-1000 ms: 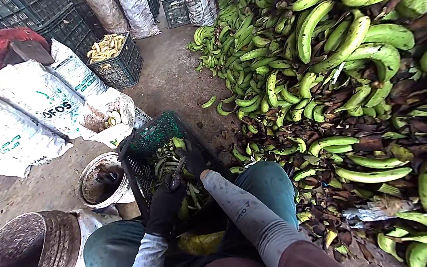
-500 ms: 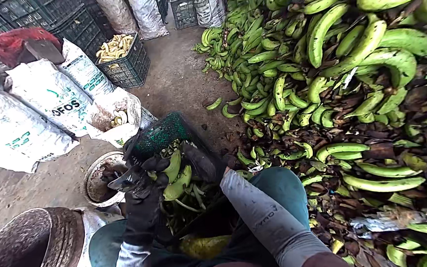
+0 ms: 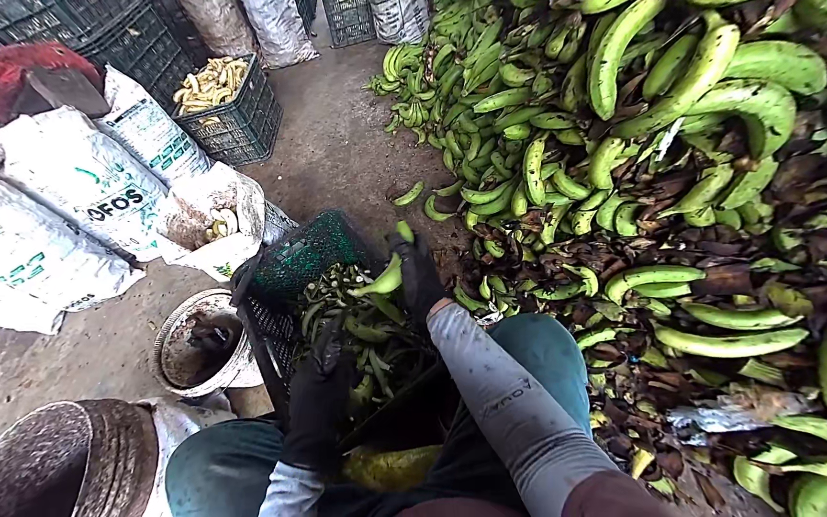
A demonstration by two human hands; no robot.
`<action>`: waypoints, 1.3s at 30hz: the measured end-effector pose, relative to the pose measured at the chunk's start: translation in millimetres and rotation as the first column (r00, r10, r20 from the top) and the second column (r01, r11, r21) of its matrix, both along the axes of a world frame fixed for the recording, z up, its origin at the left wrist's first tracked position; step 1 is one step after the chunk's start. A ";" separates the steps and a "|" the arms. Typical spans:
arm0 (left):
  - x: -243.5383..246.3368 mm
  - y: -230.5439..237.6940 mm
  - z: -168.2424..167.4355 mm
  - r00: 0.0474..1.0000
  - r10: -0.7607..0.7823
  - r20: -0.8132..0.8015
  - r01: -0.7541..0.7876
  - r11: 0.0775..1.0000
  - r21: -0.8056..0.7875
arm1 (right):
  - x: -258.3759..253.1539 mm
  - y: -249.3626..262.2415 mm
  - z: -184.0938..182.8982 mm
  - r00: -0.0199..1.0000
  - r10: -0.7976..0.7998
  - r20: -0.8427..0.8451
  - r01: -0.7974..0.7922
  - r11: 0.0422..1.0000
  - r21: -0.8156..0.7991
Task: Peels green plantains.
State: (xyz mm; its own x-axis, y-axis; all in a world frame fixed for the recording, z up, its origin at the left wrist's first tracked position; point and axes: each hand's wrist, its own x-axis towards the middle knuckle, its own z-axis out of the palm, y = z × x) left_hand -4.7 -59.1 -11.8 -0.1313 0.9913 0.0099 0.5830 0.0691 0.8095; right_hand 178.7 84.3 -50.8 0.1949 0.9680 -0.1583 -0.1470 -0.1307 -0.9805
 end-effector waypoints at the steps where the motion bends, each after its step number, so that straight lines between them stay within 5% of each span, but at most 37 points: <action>1: -2.4 3.5 0.9 0.985 -0.015 0.174 0.001 0.997 0.080 | 10.8 5.1 -4.5 0.998 -0.041 -0.040 0.041 0.999 -0.005; 3: -4.5 17.9 14.2 0.910 -0.079 0.407 -0.018 0.973 0.230 | 22.7 -1.5 7.6 0.995 -0.020 -0.101 0.020 1.000 -0.008; 7: -11.1 51.0 40.3 0.974 -0.014 0.226 -0.045 0.967 0.253 | 25.1 -23.1 48.7 0.998 0.005 -0.063 -0.001 0.997 0.074; 10: 4.7 51.0 39.1 0.942 -0.103 0.318 0.039 0.979 0.201 | 23.4 -27.7 70.1 0.998 -0.012 -0.062 0.028 0.969 0.247; 15: 39.2 34.5 -7.1 0.781 -0.147 0.607 0.141 0.988 0.057 | 10.8 -36.0 78.8 0.989 0.065 -0.135 -0.005 0.916 0.400; 19: 50.8 25.9 25.6 0.561 -0.256 0.787 0.063 0.962 0.267 | -2.0 -40.6 74.4 0.989 0.041 -0.141 0.024 0.900 0.435; 21: 50.1 25.3 35.3 0.525 -0.274 0.806 0.039 0.954 0.298 | -6.4 -40.3 76.0 0.988 0.052 -0.148 0.017 0.904 0.428; 25: 24.1 26.2 -14.2 0.730 -0.044 0.682 0.214 0.963 -0.167 | -10.3 -39.0 92.8 0.930 0.213 -0.299 -0.076 0.909 0.411; 27: 14.8 25.7 -11.5 0.767 -0.022 0.641 0.245 0.933 -0.262 | -4.6 -25.7 100.4 0.900 0.298 -0.317 -0.158 0.902 0.401; 30: 0.1 27.3 14.9 0.787 -0.090 0.611 0.212 0.969 -0.130 | 1.7 -12.3 92.3 0.914 0.338 -0.225 -0.251 0.906 0.341; 33: -27.6 34.2 51.4 0.926 -0.275 0.257 0.278 0.960 0.027 | -6.0 -4.1 90.6 0.906 0.365 -0.212 -0.290 0.903 0.315; 35: -37.6 37.4 61.1 0.937 -0.348 0.010 0.346 0.934 0.085 | -12.1 -2.9 87.8 0.902 0.372 -0.218 -0.304 0.907 0.292; 39: -42.2 45.2 54.5 0.916 -0.373 -0.148 0.395 0.903 0.169 | -26.3 -2.0 78.5 0.884 0.374 -0.281 -0.307 0.917 0.254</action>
State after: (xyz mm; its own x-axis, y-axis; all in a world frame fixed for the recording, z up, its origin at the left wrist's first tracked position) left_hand -47.0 -13.9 42.6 0.2723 0.9419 0.1967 0.6185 -0.3279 0.7141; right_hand 152.4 82.2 27.7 -0.1810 0.9825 0.0450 -0.4352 -0.0390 -0.8995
